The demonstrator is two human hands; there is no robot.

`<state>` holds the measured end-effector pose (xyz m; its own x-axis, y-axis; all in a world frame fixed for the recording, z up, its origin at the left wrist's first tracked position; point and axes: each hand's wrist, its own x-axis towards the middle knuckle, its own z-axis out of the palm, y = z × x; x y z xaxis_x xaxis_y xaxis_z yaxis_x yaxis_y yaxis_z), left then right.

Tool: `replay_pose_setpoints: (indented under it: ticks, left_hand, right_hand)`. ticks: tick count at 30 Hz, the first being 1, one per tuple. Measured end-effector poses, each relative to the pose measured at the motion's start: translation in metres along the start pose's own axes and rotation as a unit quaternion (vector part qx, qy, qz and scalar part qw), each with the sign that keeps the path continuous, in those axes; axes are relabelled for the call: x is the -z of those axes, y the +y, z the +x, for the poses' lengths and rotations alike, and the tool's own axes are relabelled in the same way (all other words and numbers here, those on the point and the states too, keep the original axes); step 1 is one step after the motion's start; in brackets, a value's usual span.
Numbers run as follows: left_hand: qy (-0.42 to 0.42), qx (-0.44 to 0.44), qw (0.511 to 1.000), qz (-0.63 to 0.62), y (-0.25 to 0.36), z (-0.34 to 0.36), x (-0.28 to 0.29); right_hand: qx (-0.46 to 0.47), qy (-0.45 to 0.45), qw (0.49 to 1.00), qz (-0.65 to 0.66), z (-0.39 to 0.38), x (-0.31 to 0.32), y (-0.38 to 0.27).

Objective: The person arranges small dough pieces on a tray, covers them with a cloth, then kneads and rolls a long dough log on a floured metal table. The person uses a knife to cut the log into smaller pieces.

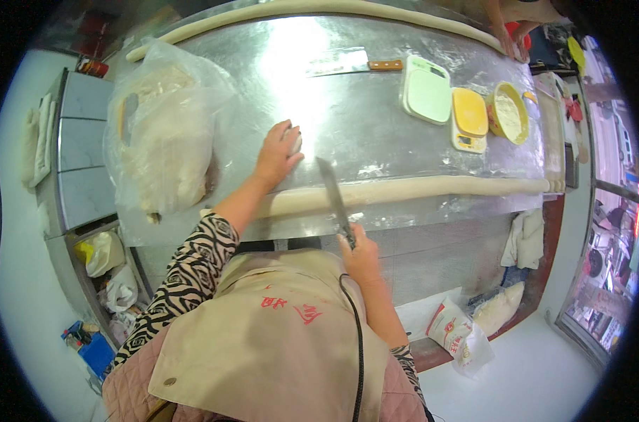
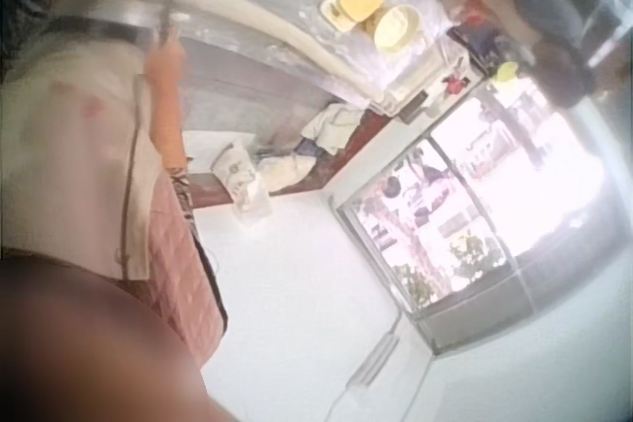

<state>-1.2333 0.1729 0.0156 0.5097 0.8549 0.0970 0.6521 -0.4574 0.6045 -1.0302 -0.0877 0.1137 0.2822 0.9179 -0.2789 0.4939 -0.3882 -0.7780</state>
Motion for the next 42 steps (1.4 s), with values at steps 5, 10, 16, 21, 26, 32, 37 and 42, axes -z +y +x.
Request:
replay_pose_setpoints:
  ticks: [5,10,16,21,26,32,37,42]
  left_hand:
    - [0.059,0.039,0.994,0.088,-0.002,0.014,0.001]
    - [0.043,0.078,0.995,0.043,0.007,0.024,-0.015]
    - [0.061,-0.015,0.997,0.049,0.002,0.034,0.0]
    - [0.08,0.066,0.987,-0.125,-0.003,0.0,0.044]
    - [0.178,0.24,0.852,-0.431,-0.038,-0.106,0.095]
    - [0.244,0.311,0.839,-0.373,-0.062,-0.243,0.114]
    - [0.18,0.32,0.861,-0.352,-0.085,-0.286,0.103]
    - [0.039,0.27,0.833,-0.481,-0.092,-0.295,0.094]
  right_hand:
    - [-0.05,-0.027,0.998,-0.022,-0.001,0.009,0.014]
    - [-0.066,-0.031,0.997,0.005,0.002,0.025,0.013]
    - [-0.093,-0.042,0.995,-0.002,0.013,0.032,0.022]
    - [-0.005,0.043,0.997,-0.058,0.019,0.031,0.03]
    - [0.078,0.06,0.992,-0.081,0.013,0.034,-0.001]
    - [0.09,0.042,0.994,-0.052,0.004,-0.005,-0.056]
    - [-0.016,-0.071,0.991,-0.111,-0.026,-0.074,-0.098]
    - [-0.023,-0.143,0.981,-0.125,-0.058,-0.147,-0.14]
